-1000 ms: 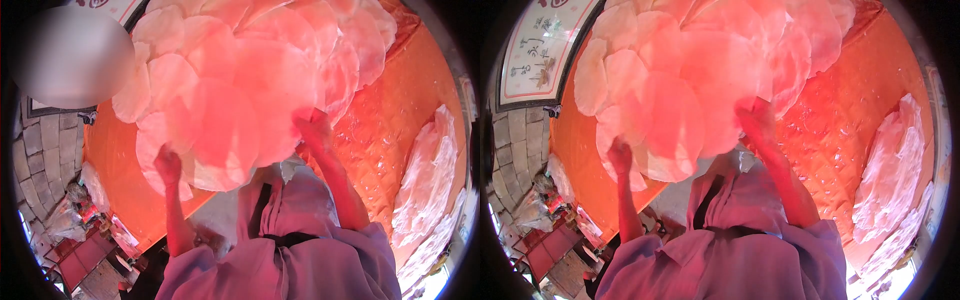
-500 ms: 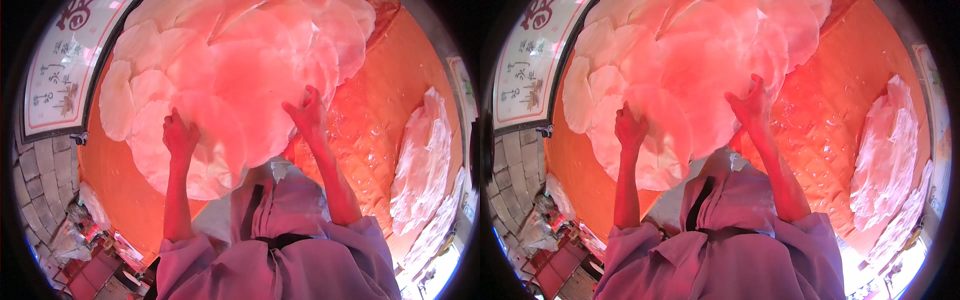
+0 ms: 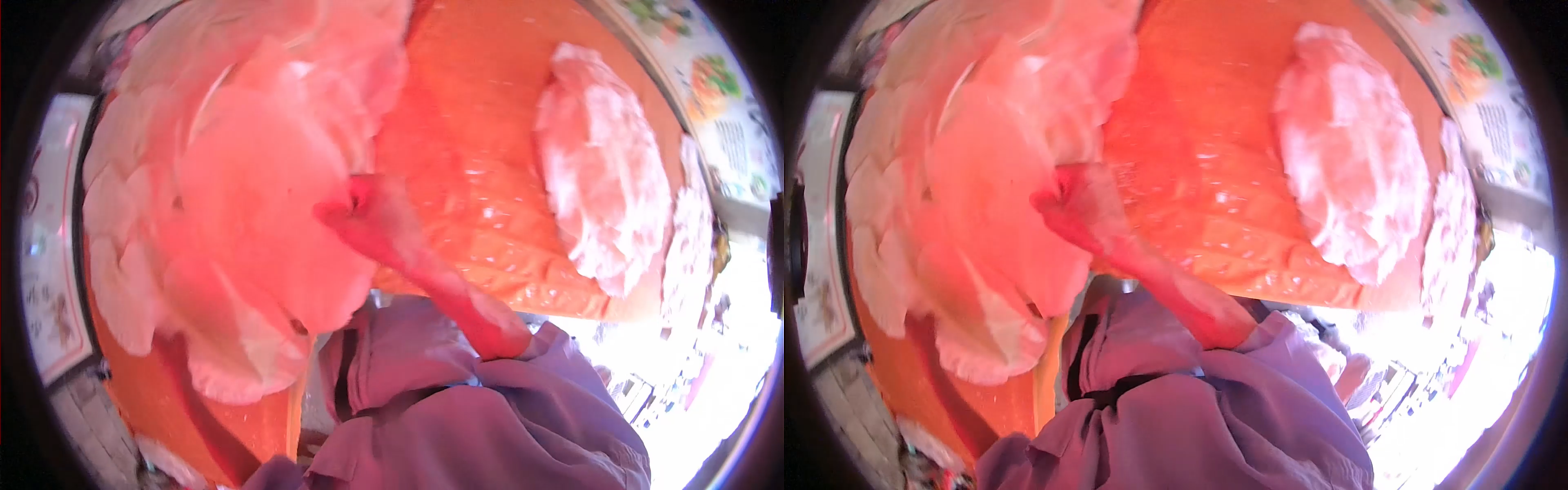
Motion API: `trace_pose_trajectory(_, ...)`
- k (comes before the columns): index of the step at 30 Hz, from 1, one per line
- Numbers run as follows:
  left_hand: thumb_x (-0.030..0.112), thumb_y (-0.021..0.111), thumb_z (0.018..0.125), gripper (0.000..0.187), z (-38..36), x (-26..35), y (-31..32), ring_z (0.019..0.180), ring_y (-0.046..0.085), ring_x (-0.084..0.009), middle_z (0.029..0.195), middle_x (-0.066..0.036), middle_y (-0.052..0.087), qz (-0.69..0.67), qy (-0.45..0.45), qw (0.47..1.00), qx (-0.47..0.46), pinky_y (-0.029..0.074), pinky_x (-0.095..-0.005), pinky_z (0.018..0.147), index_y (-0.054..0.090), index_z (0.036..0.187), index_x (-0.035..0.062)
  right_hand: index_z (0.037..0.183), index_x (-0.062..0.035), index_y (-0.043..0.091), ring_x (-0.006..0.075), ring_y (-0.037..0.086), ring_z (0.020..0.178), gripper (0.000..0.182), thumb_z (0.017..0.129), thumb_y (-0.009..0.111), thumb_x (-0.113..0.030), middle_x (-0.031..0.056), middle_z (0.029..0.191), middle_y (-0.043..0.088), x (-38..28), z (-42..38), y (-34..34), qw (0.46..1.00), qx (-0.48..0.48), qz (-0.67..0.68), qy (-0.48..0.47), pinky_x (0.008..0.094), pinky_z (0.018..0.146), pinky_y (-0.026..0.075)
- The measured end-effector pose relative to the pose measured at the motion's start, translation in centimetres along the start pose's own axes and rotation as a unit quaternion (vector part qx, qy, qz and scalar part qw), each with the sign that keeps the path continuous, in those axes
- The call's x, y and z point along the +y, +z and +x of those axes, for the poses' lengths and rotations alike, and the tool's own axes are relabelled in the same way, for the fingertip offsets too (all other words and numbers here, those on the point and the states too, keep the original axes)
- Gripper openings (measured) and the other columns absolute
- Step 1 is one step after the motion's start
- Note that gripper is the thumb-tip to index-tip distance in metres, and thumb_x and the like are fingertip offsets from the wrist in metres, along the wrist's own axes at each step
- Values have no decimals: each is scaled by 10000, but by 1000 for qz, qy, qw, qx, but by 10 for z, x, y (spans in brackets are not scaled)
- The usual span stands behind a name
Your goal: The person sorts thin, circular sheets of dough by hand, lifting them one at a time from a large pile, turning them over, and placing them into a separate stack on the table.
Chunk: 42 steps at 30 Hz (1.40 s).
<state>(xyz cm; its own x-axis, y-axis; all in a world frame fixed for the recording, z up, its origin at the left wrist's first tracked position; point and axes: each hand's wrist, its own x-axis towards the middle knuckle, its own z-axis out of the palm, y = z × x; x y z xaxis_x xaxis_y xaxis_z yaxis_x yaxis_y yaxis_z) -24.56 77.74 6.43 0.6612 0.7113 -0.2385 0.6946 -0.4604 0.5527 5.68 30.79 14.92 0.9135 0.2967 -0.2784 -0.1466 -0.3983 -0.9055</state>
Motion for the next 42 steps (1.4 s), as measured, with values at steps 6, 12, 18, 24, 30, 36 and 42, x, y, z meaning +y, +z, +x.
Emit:
trace_pose_trajectory(6, 83, 613, 859, 547, -26, 79, -48, 1098, 545, -264, 1258, -181, 531, -201, -26, 977, -60, 451, -358, 933, 402, 1354, -19, 797, -35, 667, 61, 570, 674, 109, 850, 694, -126, 12, 706, 658, -22, -36, -259, 949, 234, -162, -136, 267, 589, 480)
trace_pose_trajectory(12, 83, 589, 881, 537, -56, 249, -10, 1100, 547, -244, 1279, -165, 526, -180, 89, 971, -129, 440, -352, 943, 396, 1372, -20, 959, 3, 695, 108, 633, 727, 186, 871, 673, -160, 47, 802, 709, -85, -109, -370, 706, 477, -508, -128, 251, 680, 504)
trace_pose_trajectory(18, 22, 610, 840, 545, -111, 437, 66, 1127, 527, -234, 1295, -147, 517, -253, 219, 925, -180, 417, -331, 963, 419, 1348, -36, 899, -75, 571, 340, 600, 801, 158, 748, 611, -99, 139, 796, 579, 87, -151, -404, 686, 305, -660, -23, 458, 704, 481)
trace_pose_trajectory(24, 83, 596, 837, 535, -194, 646, 157, 1162, 532, -202, 1286, -104, 544, -377, 358, 795, -311, 395, -318, 1003, 453, 1342, -18, 1219, -35, 512, 427, 463, 1145, 594, 701, 733, -223, 249, 1222, 468, 221, -196, -323, 847, 212, -473, 116, 510, 863, 461)
trace_pose_trajectory(30, 56, 570, 883, 240, -215, 729, 255, 963, 612, -150, 1067, -44, 633, -549, 204, 648, -486, 495, -283, 852, 597, 1122, 41, 1274, -5, 468, 481, 365, 1247, 654, 696, 705, -199, 309, 1340, 372, 234, -205, -304, 845, 283, -450, 65, 555, 969, 357)
trace_pose_trajectory(36, 78, 539, 925, 349, -225, 589, 351, 859, 681, -241, 1011, -152, 641, -323, 91, 764, -552, 577, -315, 725, 454, 1252, -9, 1216, -43, 546, 454, 406, 1223, 583, 691, 727, -220, 235, 1302, 443, 207, -204, -287, 882, 255, -392, 57, 543, 970, 379)
trace_pose_trajectory(42, 71, 614, 884, 319, -181, 418, 309, 795, 625, -126, 959, -86, 638, -247, 197, 883, -346, 519, -241, 725, 537, 1173, -41, 1112, -39, 607, 387, 588, 977, 453, 705, 744, -184, 194, 1023, 616, 146, -157, -234, 963, 157, -214, -38, 441, 809, 488)
